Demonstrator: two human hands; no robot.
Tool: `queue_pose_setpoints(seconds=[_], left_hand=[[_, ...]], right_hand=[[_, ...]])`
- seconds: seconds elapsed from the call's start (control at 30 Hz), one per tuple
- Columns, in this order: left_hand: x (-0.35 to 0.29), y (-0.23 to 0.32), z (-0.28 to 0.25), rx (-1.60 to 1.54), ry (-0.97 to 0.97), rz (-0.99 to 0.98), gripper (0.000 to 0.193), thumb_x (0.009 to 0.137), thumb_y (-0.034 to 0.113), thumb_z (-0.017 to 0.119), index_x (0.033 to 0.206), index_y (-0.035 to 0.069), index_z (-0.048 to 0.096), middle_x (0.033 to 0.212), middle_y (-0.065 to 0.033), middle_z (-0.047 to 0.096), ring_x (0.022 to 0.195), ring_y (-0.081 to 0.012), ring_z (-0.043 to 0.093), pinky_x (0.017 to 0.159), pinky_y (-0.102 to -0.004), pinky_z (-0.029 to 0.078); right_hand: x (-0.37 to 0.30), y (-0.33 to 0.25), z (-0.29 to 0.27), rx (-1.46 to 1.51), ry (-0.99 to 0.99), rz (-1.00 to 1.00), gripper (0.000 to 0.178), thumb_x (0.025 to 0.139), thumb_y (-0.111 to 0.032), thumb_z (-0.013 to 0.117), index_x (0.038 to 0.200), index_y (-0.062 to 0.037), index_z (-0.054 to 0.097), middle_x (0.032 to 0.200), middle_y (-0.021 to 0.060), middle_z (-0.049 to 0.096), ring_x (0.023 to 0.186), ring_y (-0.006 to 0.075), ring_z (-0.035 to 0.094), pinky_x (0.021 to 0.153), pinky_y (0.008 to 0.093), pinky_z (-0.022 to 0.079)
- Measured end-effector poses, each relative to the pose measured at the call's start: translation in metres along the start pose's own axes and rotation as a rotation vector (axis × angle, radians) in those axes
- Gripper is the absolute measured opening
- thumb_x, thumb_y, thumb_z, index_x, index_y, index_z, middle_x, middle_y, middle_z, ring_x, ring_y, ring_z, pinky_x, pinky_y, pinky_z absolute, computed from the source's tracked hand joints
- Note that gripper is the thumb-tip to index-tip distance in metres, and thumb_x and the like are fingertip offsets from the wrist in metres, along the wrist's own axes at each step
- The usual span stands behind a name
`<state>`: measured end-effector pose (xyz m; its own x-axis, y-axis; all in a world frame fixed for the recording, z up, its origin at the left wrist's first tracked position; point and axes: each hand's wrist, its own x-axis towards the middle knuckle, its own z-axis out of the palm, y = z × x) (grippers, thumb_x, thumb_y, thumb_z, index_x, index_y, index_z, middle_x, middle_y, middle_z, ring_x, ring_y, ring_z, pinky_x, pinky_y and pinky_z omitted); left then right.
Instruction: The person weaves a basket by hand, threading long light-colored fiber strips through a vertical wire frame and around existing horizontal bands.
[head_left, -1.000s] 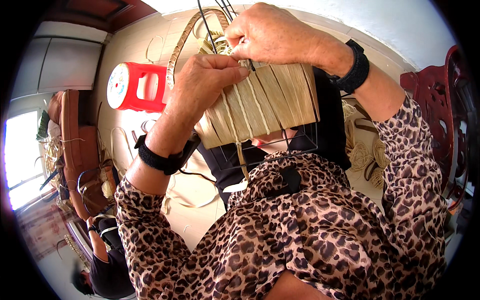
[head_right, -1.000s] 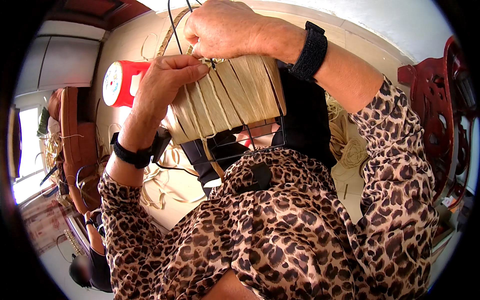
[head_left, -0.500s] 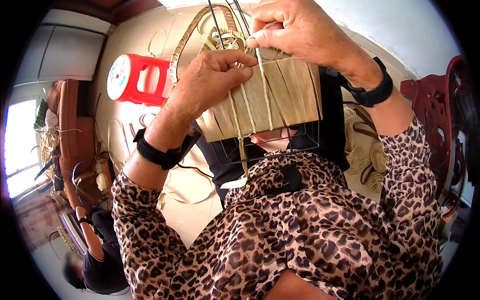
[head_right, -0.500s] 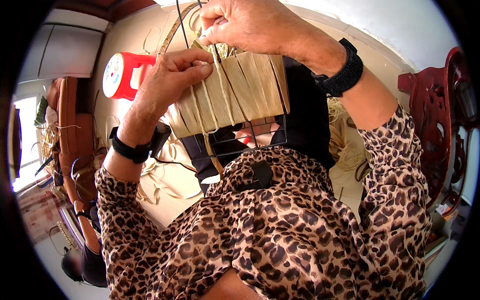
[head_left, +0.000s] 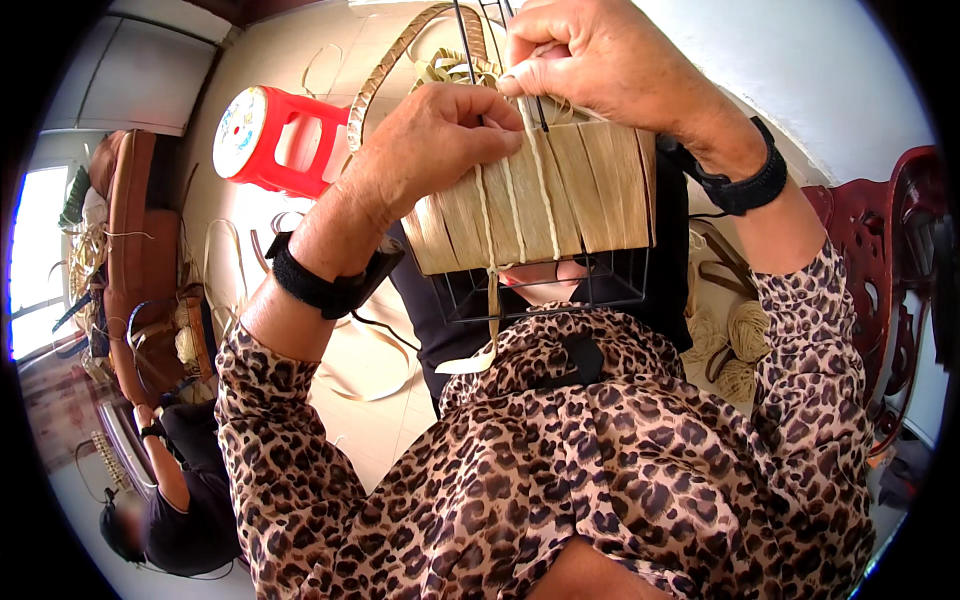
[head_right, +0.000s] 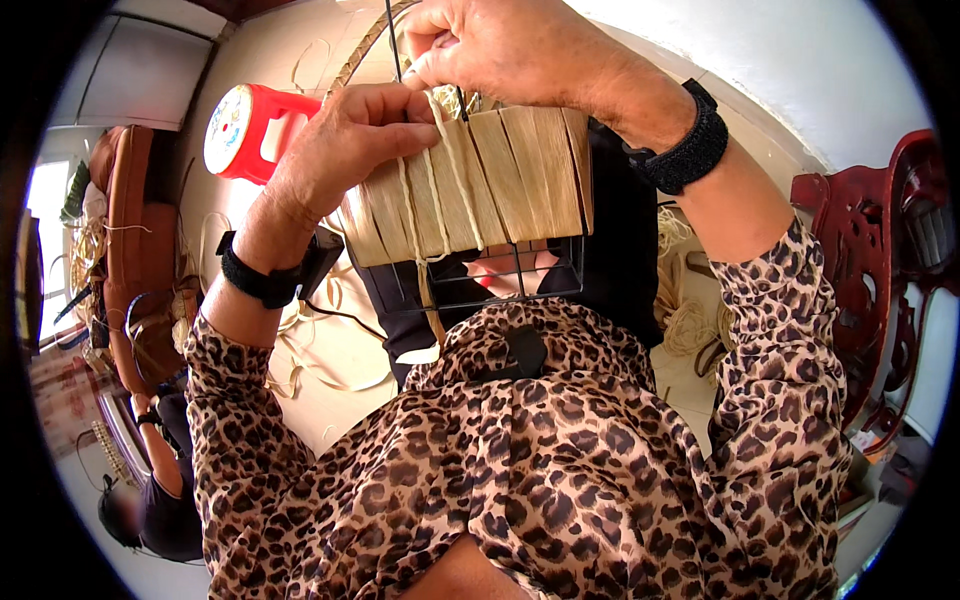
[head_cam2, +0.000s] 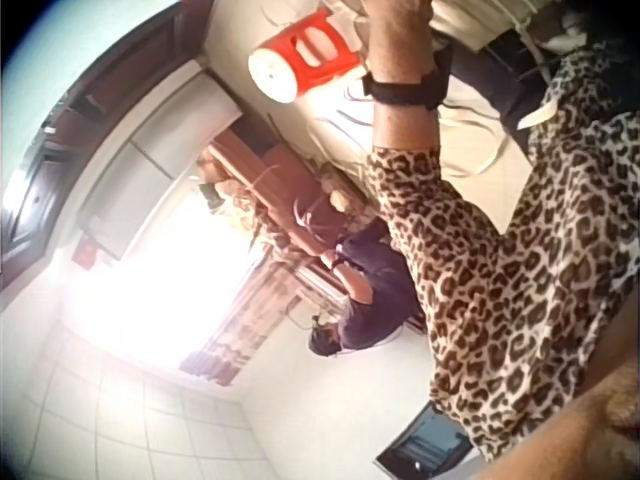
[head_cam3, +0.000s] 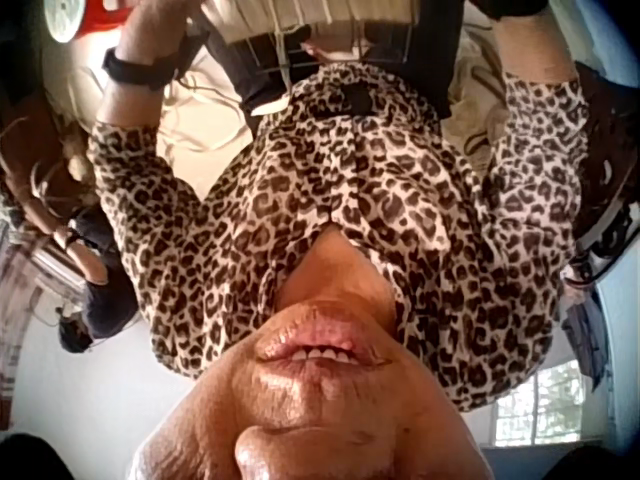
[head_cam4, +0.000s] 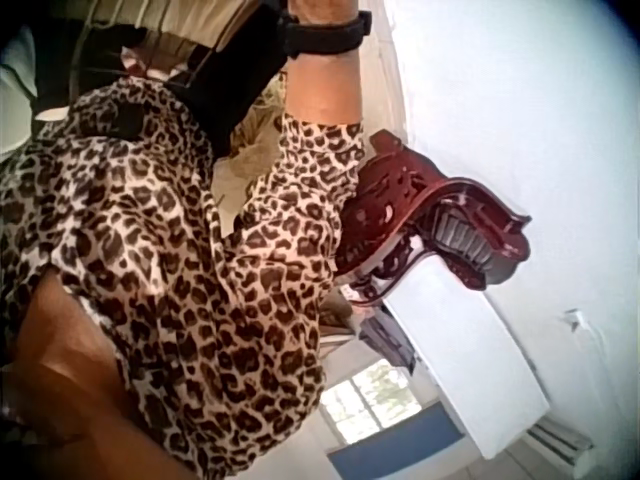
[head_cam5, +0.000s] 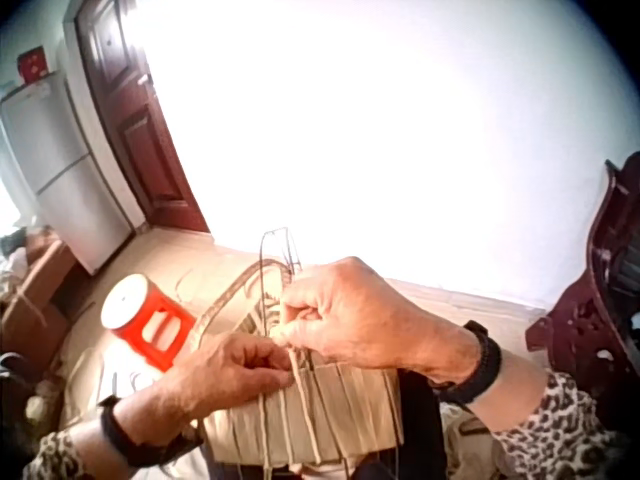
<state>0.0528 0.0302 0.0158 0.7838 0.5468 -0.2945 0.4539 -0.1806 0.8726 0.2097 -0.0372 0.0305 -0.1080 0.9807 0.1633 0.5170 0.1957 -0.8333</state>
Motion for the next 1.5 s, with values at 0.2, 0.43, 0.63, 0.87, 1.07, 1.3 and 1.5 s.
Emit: queue_pose_setpoints(seconds=[0.2,0.43,0.63,0.87,1.07,1.3,1.5], left_hand=[[0.000,-0.006,0.000,0.115,-0.013,0.058,0.018,0.076,0.017,0.063,0.088,0.003,0.062,0.063,0.0039,0.051,0.057,-0.0027,0.046,0.053,-0.0172,0.037],[-0.003,-0.006,-0.003,0.284,0.087,0.106,0.025,0.069,0.020,0.066,0.082,0.000,0.062,0.061,-0.0050,0.056,0.059,-0.0119,0.053,0.058,-0.0275,0.043],[0.007,-0.019,-0.007,0.094,0.022,0.302,0.027,0.069,0.017,0.064,0.090,0.001,0.064,0.062,-0.0057,0.058,0.057,-0.0118,0.053,0.057,-0.0269,0.044],[0.012,-0.017,-0.007,0.138,-0.036,0.188,0.022,0.073,0.011,0.063,0.093,0.000,0.063,0.071,-0.0007,0.058,0.063,-0.0073,0.053,0.059,-0.0208,0.044],[0.014,-0.023,-0.006,0.192,0.020,0.235,0.023,0.072,0.011,0.064,0.092,0.001,0.064,0.072,-0.0014,0.057,0.063,-0.0084,0.053,0.058,-0.0217,0.044],[0.013,-0.016,-0.003,0.161,0.033,0.260,0.026,0.071,0.010,0.064,0.096,0.002,0.062,0.070,-0.0005,0.053,0.061,-0.0086,0.051,0.056,-0.0211,0.043],[0.011,-0.020,-0.005,0.037,-0.067,0.180,0.027,0.071,0.015,0.060,0.094,0.004,0.064,0.070,-0.0024,0.058,0.065,-0.0101,0.055,0.062,-0.0259,0.045]], right_hand=[[0.004,0.008,0.006,-0.039,0.020,-0.106,0.014,0.070,-0.006,0.061,0.063,0.0023,0.052,0.055,0.0096,0.050,0.050,0.0135,0.047,0.046,0.0290,0.037],[-0.011,-0.064,0.001,-0.026,0.097,-0.151,0.017,0.070,-0.002,0.063,0.059,0.0011,0.050,0.052,0.0078,0.049,0.046,0.0114,0.044,0.043,0.0271,0.035],[-0.025,-0.063,-0.001,-0.401,0.103,-0.709,0.020,0.065,-0.020,0.070,0.065,-0.0048,0.057,0.055,0.0011,0.046,0.048,0.0134,0.044,0.041,0.0266,0.035],[-0.087,-0.066,0.028,-0.063,-0.163,-0.583,0.018,0.062,-0.013,0.070,0.068,-0.0021,0.057,0.053,-0.0006,0.040,0.039,0.0113,0.039,0.033,0.0251,0.027],[-0.099,-0.064,0.021,-0.003,-0.266,-0.518,0.014,0.063,-0.008,0.068,0.069,-0.0013,0.057,0.053,0.0004,0.038,0.040,0.0115,0.039,0.033,0.0247,0.026],[-0.099,-0.072,0.027,-0.038,-0.205,-0.538,0.015,0.053,-0.009,0.059,0.059,-0.0041,0.046,0.056,0.0012,0.036,0.043,0.0127,0.040,0.035,0.0247,0.031],[-0.055,-0.074,-0.005,-0.538,-0.111,-0.537,0.012,0.071,-0.021,0.063,0.066,-0.0091,0.062,0.048,0.0011,0.047,0.041,0.0112,0.040,0.036,0.0248,0.031]])
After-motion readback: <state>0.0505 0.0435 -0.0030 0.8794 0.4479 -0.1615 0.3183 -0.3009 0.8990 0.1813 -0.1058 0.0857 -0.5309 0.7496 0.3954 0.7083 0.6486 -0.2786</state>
